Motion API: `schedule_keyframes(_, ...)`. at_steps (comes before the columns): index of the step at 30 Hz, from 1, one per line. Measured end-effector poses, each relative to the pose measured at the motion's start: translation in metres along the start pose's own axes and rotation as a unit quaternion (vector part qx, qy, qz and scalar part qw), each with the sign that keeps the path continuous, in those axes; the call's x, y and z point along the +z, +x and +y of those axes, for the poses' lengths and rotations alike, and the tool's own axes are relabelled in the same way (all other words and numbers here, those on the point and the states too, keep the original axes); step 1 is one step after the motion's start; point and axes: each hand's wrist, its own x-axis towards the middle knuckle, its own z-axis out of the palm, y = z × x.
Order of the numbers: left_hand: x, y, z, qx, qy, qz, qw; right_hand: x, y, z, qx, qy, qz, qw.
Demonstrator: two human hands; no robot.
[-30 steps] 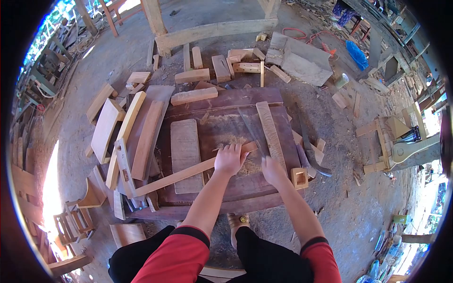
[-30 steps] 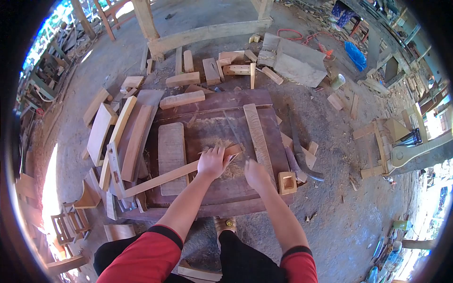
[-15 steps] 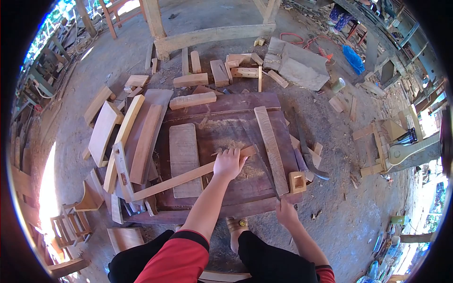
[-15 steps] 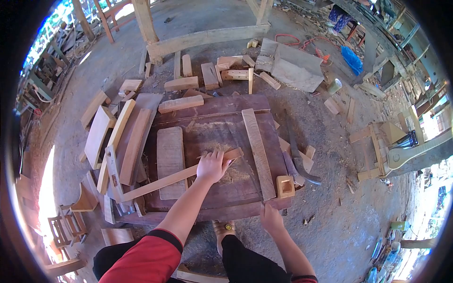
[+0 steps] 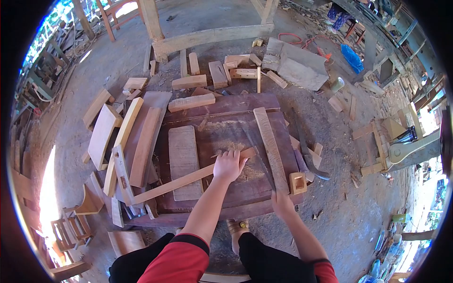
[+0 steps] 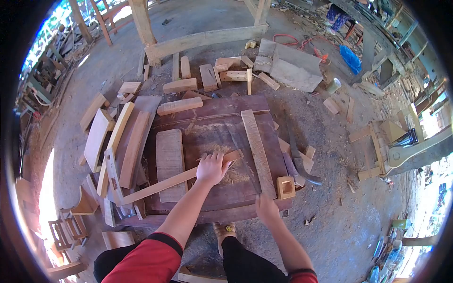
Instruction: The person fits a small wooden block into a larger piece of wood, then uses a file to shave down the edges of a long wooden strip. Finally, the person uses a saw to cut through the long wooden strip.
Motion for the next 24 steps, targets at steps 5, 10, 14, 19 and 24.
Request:
schedule_keyframes(5, 0.006, 0.000, -0.002, 0.004, -0.008, 0.002, 1.000, -0.012, -0.039, 0.010, 0.044, -0.012, -0.025, 0.999)
schedule_keyframes(10, 0.004, -0.001, 0.000, -0.002, 0.001, 0.001, 1.000, -0.024, 0.057, -0.046, -0.019, 0.024, -0.012, 0.999)
schedule_keyframes(14, 0.001, 0.000, 0.001, 0.003, -0.007, 0.009, 1.000, -0.020, 0.097, -0.069, -0.017, 0.022, -0.002, 1.000)
schedule_keyframes(19, 0.005, 0.000, 0.000, 0.005, -0.001, 0.012, 1.000, -0.009, 0.022, -0.022, -0.006, 0.005, 0.011, 1.000)
schedule_keyframes(24, 0.003, 0.000, 0.001, 0.001, -0.003, 0.006, 1.000, -0.008, -0.037, 0.009, 0.034, -0.013, -0.018, 0.999)
